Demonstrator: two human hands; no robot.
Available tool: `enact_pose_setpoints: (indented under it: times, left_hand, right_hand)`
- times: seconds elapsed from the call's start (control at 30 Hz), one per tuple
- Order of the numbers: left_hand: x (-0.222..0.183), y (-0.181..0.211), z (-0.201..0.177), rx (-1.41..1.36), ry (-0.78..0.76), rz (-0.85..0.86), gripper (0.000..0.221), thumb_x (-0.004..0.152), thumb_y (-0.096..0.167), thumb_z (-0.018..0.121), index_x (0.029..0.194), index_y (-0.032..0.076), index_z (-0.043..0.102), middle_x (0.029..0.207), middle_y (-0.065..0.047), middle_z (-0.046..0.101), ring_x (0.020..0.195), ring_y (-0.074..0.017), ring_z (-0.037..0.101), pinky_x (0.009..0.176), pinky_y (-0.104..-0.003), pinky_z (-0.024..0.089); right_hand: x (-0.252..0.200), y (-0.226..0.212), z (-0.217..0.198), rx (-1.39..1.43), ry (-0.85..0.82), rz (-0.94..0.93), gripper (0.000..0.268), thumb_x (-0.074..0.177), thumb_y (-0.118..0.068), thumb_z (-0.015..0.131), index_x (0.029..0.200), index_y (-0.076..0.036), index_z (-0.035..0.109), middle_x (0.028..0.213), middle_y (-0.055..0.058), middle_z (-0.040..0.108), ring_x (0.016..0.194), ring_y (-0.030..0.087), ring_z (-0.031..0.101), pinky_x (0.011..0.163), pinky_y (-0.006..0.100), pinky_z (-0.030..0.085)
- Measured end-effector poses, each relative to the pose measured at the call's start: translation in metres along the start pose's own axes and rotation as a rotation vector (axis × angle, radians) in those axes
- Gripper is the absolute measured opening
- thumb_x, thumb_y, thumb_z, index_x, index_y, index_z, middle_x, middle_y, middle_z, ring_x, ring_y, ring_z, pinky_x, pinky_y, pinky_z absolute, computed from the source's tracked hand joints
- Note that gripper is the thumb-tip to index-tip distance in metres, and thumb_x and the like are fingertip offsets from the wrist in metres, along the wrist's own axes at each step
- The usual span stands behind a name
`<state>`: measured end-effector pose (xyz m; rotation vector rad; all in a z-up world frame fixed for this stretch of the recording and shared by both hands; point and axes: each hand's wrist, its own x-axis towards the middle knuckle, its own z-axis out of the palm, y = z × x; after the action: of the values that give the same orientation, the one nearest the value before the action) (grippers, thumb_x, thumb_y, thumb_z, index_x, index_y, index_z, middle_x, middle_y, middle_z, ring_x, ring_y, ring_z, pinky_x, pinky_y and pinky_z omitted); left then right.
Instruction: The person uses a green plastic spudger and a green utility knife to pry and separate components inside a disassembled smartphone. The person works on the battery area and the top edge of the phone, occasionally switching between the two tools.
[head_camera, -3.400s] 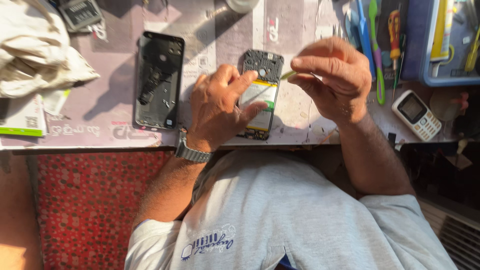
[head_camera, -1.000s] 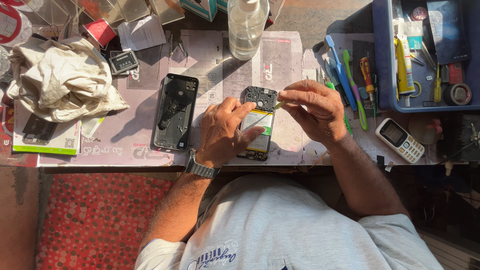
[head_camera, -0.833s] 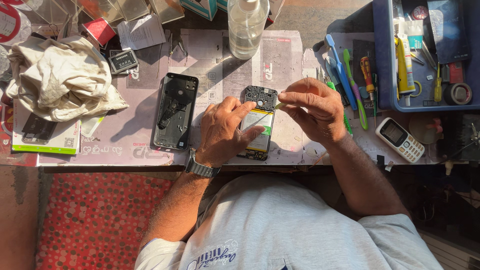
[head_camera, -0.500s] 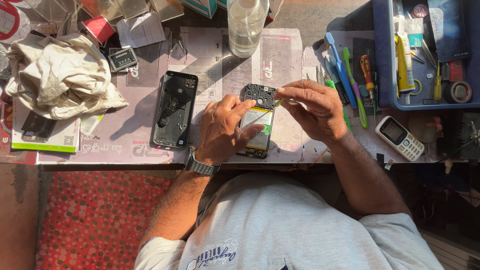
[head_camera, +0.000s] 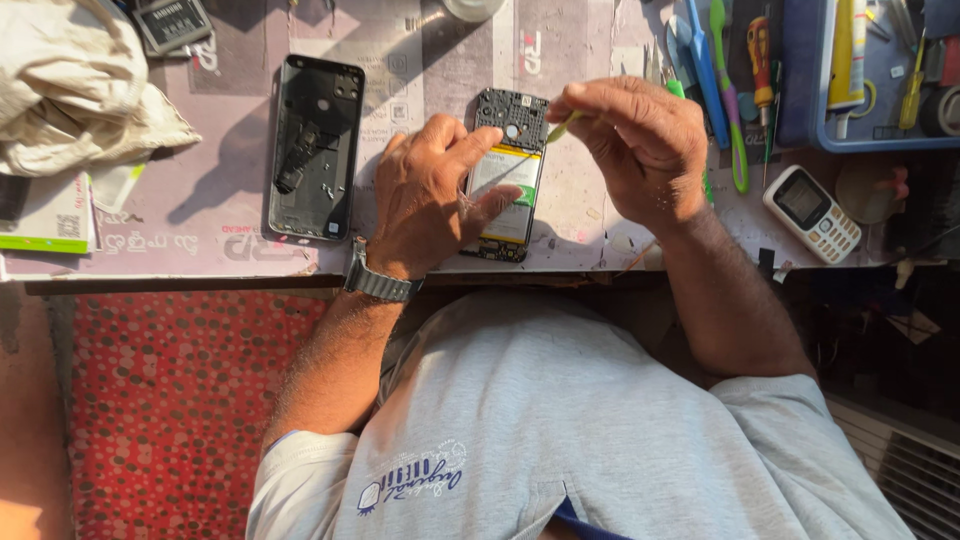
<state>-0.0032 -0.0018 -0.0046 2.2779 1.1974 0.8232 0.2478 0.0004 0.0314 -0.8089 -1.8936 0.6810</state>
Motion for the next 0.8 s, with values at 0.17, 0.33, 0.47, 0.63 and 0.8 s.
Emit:
enact_pose_setpoints:
  times: [0.17, 0.33, 0.47, 0.63, 0.8]
  left_hand:
    - [0.0002, -0.0007, -0.0006, -0.049, 0.064, 0.08, 0.065, 0.101, 0.064, 0.062, 0.123, 0.003, 0.07, 0.1, -0.01, 0.06, 0.086, -0.0249, 0.064, 0.076, -0.043, 0.051]
    - [0.0023, 0.001, 0.0003, -0.101, 0.093, 0.123, 0.048, 0.104, 0.048, 0.07, 0.115, 0.002, 0.069, 0.098, -0.01, 0.062, 0.082, -0.0255, 0.066, 0.073, -0.042, 0.052]
    - [0.0009, -0.0001, 0.0015, -0.091, 0.094, 0.104, 0.043, 0.103, 0.045, 0.072, 0.113, 0.003, 0.07, 0.096, -0.009, 0.063, 0.082, -0.0258, 0.066, 0.072, -0.042, 0.053]
    - [0.0011, -0.0014, 0.005, -0.089, 0.088, 0.093, 0.046, 0.101, 0.047, 0.072, 0.111, 0.003, 0.07, 0.096, -0.01, 0.063, 0.08, -0.0252, 0.065, 0.071, -0.042, 0.053]
    - [0.0016, -0.0029, 0.0072, -0.071, 0.065, 0.067, 0.045, 0.101, 0.048, 0.073, 0.111, 0.004, 0.07, 0.095, -0.009, 0.062, 0.081, -0.0251, 0.065, 0.071, -0.041, 0.054]
  right_hand:
    - [-0.0015, 0.004, 0.0, 0.054, 0.062, -0.04, 0.03, 0.11, 0.009, 0.066, 0.137, -0.002, 0.06, 0.116, 0.016, 0.072, 0.104, 0.023, 0.075, 0.093, 0.031, 0.065]
    - [-0.0009, 0.0055, -0.0004, 0.093, 0.088, -0.057, 0.032, 0.11, 0.009, 0.069, 0.138, -0.003, 0.06, 0.115, 0.017, 0.072, 0.103, 0.023, 0.075, 0.092, 0.031, 0.065]
    - [-0.0004, 0.0077, -0.0036, 0.012, 0.061, -0.089, 0.033, 0.107, 0.009, 0.072, 0.136, -0.001, 0.06, 0.112, 0.016, 0.073, 0.1, 0.022, 0.075, 0.087, 0.029, 0.064]
    - [0.0018, 0.0071, -0.0018, 0.003, 0.056, -0.086, 0.032, 0.109, 0.009, 0.072, 0.137, -0.002, 0.061, 0.112, 0.016, 0.072, 0.101, 0.021, 0.075, 0.087, 0.029, 0.065]
    - [0.0066, 0.0048, 0.0007, -0.012, 0.047, -0.091, 0.03, 0.109, 0.011, 0.071, 0.135, -0.001, 0.062, 0.112, 0.017, 0.073, 0.101, 0.022, 0.075, 0.088, 0.03, 0.065]
